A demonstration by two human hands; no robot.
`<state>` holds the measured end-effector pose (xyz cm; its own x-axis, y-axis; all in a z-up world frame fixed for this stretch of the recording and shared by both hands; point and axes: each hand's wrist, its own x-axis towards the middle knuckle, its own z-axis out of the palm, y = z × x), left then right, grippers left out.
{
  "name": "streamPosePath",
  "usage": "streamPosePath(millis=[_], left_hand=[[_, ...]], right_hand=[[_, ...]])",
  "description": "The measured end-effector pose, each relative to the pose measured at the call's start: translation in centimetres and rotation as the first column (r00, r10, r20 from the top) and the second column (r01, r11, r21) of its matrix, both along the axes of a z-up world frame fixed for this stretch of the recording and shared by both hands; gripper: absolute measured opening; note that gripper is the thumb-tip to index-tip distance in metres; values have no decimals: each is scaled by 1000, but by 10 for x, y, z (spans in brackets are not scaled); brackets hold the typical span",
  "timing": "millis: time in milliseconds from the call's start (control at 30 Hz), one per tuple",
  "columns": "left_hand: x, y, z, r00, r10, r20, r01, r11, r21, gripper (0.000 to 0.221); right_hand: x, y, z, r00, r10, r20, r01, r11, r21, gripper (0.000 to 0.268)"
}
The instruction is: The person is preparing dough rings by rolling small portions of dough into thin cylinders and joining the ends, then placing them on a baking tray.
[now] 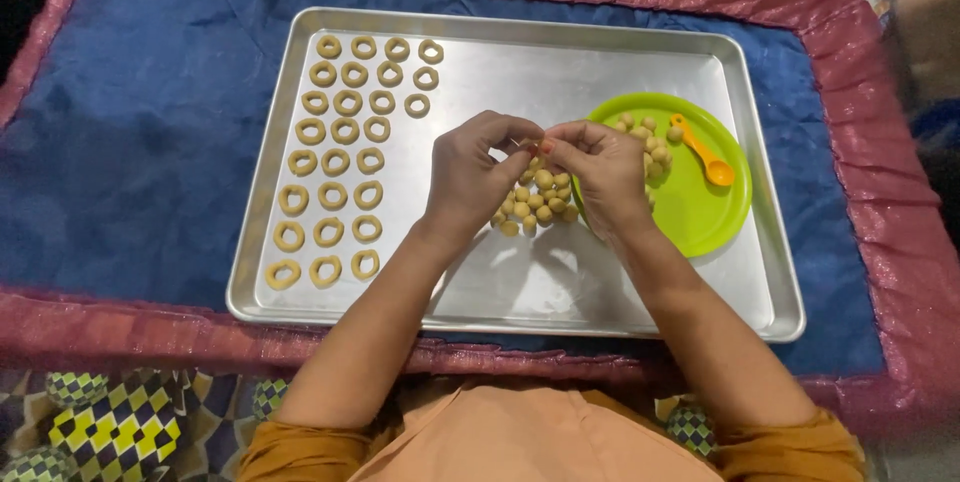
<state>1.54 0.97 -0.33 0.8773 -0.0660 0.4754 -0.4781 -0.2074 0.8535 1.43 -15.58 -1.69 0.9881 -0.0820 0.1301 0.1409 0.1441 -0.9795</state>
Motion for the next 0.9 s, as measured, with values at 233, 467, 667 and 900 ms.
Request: streamPosePath(millis=[233,467,667,900], left_hand=[[28,55,11,996,92,12,-93,988,122,26],[79,110,-32,942,298,-151,-204,872,445,24],[101,111,-50,885,422,-195,-170,685,709,20],[94,108,-50,901,406,-151,-189,683,706,17]], right_hand=[[54,41,11,995,94,-40,-102,949,-300,17],[122,100,-46,982,104,-156,-176,799,-575,10],[130,118,-55,962,27,-272,-224,650,-726,11],[123,121,-46,989,61,-137,-150,457,-877,17]])
